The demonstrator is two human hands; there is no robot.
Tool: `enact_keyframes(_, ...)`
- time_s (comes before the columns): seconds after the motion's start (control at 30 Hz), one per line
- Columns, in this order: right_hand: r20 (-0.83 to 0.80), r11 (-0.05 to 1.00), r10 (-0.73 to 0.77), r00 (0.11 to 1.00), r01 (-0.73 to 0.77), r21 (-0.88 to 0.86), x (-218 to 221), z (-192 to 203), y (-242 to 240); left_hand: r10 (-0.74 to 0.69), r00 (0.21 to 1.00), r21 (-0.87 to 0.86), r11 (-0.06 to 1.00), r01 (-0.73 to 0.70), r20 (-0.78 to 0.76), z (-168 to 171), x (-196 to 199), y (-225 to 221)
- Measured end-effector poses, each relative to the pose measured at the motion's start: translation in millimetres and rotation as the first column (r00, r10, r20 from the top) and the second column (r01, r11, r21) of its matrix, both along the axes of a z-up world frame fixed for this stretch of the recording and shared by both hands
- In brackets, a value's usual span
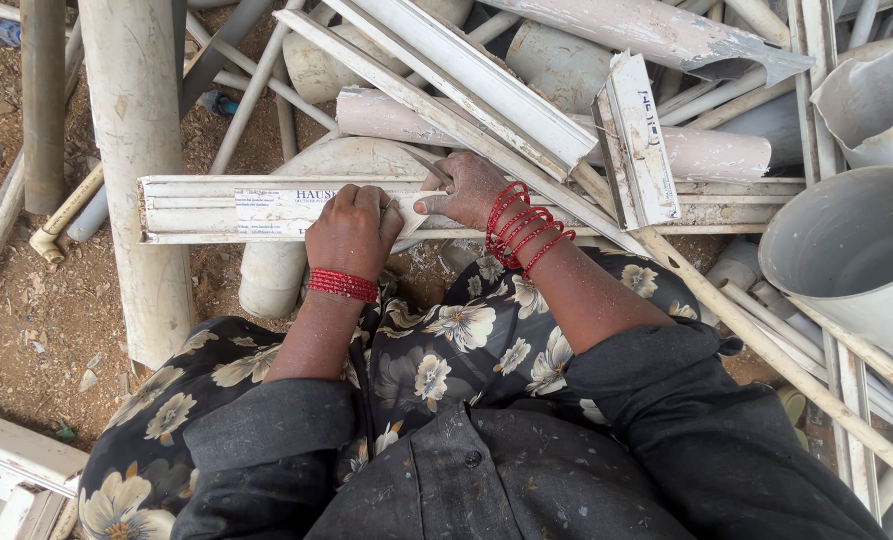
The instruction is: The person uses a knife to peel and scrape protective film and labels from pieces of white plastic trim. They hold the trim pieces on their lap and use the knife blade to lift and remove the material while sitting near a pile of PVC scraps.
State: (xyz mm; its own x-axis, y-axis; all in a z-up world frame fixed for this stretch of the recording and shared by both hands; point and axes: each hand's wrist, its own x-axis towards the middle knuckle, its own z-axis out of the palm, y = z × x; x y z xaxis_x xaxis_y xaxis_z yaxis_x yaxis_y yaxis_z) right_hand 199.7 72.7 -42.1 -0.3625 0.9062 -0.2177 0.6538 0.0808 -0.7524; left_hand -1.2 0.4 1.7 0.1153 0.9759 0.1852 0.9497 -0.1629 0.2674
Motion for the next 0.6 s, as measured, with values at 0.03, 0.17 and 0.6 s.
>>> enact_keyframes(0.03,0.007,1.0,0.001,1.0,-0.001,0.001,-0.5,0.7,0.5,0.016,1.0,-0.008,1.0,-0.016,0.001,1.7,-1.5,0.2)
enact_keyframes(0.17,0.039,1.0,-0.008,0.999,0.01,-0.028,-2.3,2.7,0.0,0.082,0.996,-0.106,0.991,-0.077,0.043,9.5,-11.1,-2.2)
enact_keyframes(0.6,0.046,0.994,-0.009,0.999,0.014,-0.111,-1.7,9.4,-0.8,0.219,0.949,-0.144,0.971,-0.189,0.227,28.6,-40.5,-6.4)
